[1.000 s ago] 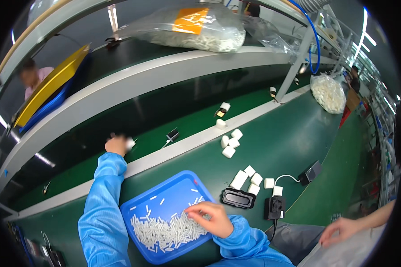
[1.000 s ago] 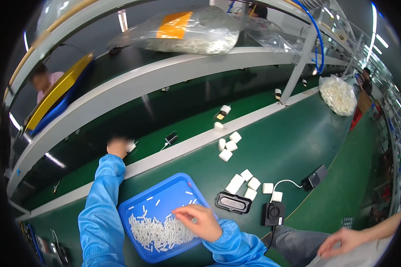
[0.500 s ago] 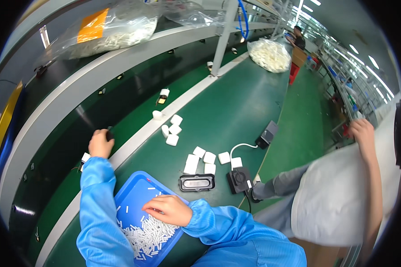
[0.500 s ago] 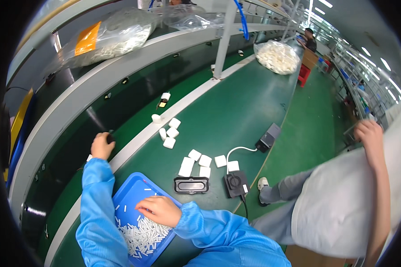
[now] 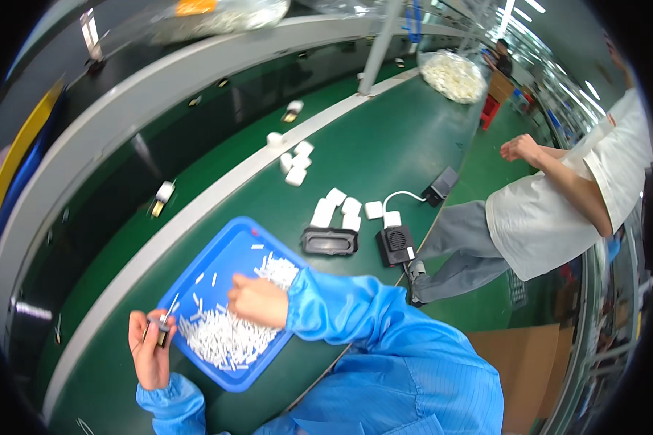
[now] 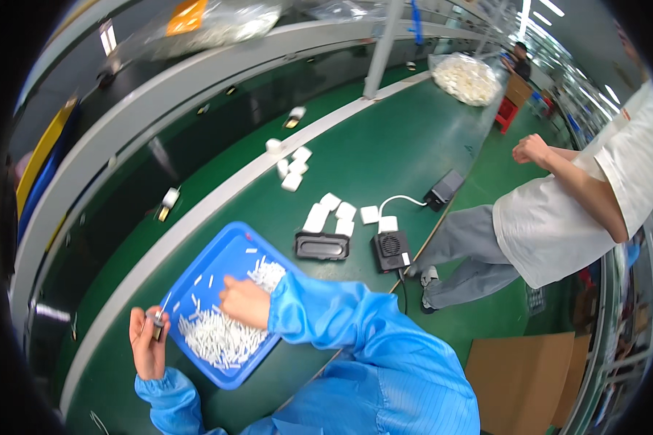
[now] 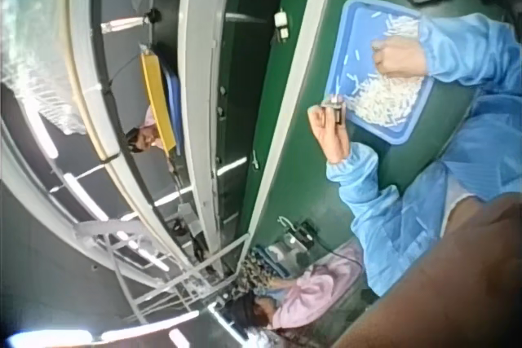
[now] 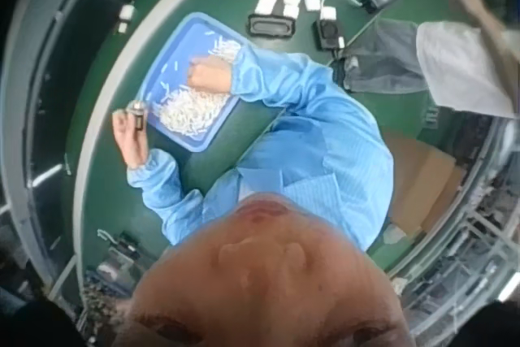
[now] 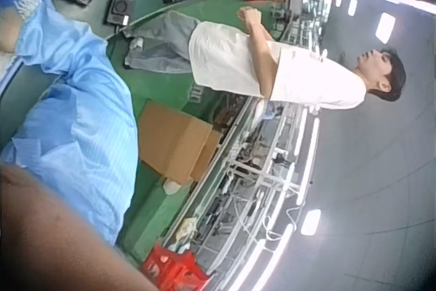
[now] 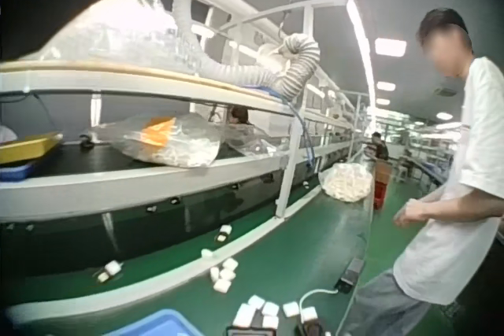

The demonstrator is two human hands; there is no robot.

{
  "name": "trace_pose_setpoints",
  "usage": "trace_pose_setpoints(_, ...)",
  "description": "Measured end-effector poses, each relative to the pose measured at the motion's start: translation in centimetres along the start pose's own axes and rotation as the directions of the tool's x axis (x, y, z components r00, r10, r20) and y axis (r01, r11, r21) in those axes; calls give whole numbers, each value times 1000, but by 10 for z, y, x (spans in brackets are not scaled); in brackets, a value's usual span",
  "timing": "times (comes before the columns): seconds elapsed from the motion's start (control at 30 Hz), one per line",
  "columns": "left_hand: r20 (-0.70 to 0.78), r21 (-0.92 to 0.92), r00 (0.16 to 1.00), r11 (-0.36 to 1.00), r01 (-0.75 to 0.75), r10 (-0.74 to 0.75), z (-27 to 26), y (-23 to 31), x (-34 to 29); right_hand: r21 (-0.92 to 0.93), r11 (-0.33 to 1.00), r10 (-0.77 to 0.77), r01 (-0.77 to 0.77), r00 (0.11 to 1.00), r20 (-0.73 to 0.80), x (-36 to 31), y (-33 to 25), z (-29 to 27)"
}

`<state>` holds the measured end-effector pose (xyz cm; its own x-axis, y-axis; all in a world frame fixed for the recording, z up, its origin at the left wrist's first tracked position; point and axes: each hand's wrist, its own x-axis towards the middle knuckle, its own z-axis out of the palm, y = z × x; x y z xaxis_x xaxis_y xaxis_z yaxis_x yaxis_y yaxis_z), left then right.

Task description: The person inserts small white cylindrical components into a grey electronic device and places the assembled unit on a green conveyor belt. The person repeats this process, transferring components from a yellow tray to a blue tray and continuing the assembly.

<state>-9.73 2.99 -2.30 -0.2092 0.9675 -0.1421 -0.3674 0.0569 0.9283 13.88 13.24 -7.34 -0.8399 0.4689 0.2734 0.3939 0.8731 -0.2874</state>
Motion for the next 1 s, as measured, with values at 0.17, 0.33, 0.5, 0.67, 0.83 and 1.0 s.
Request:
trace_pose_setpoints(0.17, -7, 219, 999, 975, -33, 35, 45, 24, -10, 523, 846, 18, 101, 976, -219, 18, 11, -34)
trace_pose_setpoints(0.33, 106, 10, 962, 967, -255, 253, 65, 28, -19, 978, 178, 457, -108, 889, 15, 23, -18, -93)
trace_pose_setpoints(0.5, 142, 54, 944, 950, -309, 299, 74, 20, -32, 979, 175, 395, 106, 903, -169, 22, -22, -91)
trace_pose_setpoints(0.67, 157, 110, 935, 935, -336, 317, 79, 18, -32, 990, 78, 425, 115, 895, -137, 18, -22, -90)
trace_pose_setpoints(0.83, 193, 193, 927, 914, -356, 321, 81, 15, -31, 996, 67, 402, 61, 912, -83, 18, -27, -88)
trace_pose_setpoints(1.0, 304, 489, 811, 648, -584, 500, 84, 18, -32, 924, 368, 287, -105, 958, -5, 24, -25, -91)
